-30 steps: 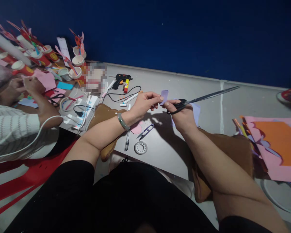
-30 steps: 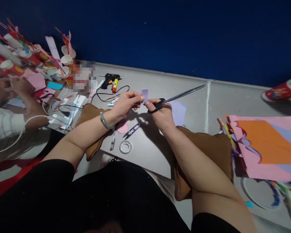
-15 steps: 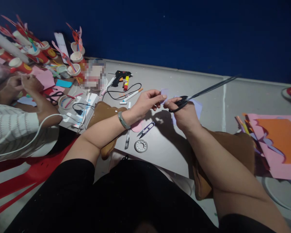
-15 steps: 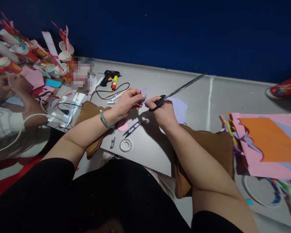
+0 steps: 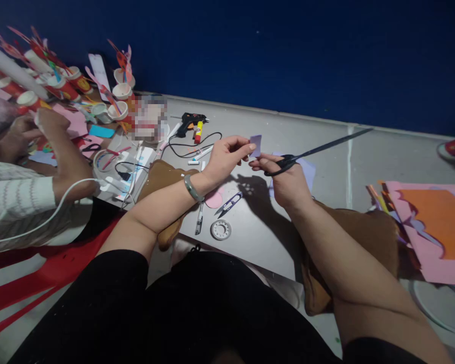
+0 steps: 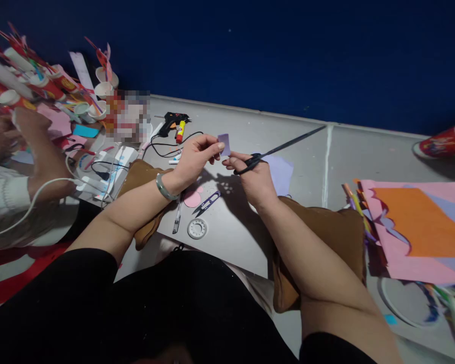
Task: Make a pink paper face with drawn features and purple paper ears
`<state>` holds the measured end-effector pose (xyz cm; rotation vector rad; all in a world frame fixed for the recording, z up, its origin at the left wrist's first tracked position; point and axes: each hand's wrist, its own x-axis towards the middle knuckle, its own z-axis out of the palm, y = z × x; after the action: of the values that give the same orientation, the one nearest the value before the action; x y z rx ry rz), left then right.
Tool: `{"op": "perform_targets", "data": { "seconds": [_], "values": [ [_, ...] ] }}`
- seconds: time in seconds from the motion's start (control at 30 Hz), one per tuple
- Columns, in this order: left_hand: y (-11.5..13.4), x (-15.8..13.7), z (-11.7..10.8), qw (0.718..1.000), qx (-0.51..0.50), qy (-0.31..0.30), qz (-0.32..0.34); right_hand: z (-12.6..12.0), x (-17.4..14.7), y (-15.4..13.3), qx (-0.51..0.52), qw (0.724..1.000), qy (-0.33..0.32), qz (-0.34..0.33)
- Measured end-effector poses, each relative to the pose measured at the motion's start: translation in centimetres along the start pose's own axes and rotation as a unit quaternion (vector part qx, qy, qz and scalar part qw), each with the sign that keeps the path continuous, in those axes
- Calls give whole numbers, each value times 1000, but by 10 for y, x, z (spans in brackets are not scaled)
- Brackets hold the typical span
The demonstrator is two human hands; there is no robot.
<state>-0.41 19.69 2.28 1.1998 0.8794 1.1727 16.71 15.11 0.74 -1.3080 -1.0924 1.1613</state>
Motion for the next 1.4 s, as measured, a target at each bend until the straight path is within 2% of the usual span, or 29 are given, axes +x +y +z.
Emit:
{"op": "perform_targets", "data": {
  "seconds": [0.1, 0.17, 0.3, 0.47, 0.77, 0.9, 1.03, 1.13, 1.3, 1.4],
  "values": [
    [-10, 5, -3, 999, -10, 9, 51, 3, -2, -3, 63, 995, -40, 70],
    [-15, 6, -3, 998, -15, 17, 66, 5, -3, -4, 96, 990, -64, 81],
    [-21, 5, -1, 997, -30, 7, 73, 5, -4, -6, 116, 987, -87, 63],
    [-22, 5, -1, 996, -50, 5, 71, 5, -4, -6, 101, 990, -81, 57],
    [-11, 1, 2, 998, -57, 14, 38, 8, -4, -6, 100, 991, -83, 34],
    [-5, -1, 1, 999, -42, 2, 26, 5, -2, -2, 67, 997, -49, -4],
    [2, -1, 1, 999, -15, -23, -22, -3, 4, 3, -9, 998, 24, -63],
    [9, -2, 3, 998, -2, -37, -50, -9, 7, 4, -39, 993, 49, -99],
    [16, -5, 8, 992, 31, -77, -92, -12, 10, 6, -65, 992, 57, -90],
    [16, -6, 9, 992, 24, -68, -107, -12, 11, 8, -81, 990, 70, -93]
  ]
}}
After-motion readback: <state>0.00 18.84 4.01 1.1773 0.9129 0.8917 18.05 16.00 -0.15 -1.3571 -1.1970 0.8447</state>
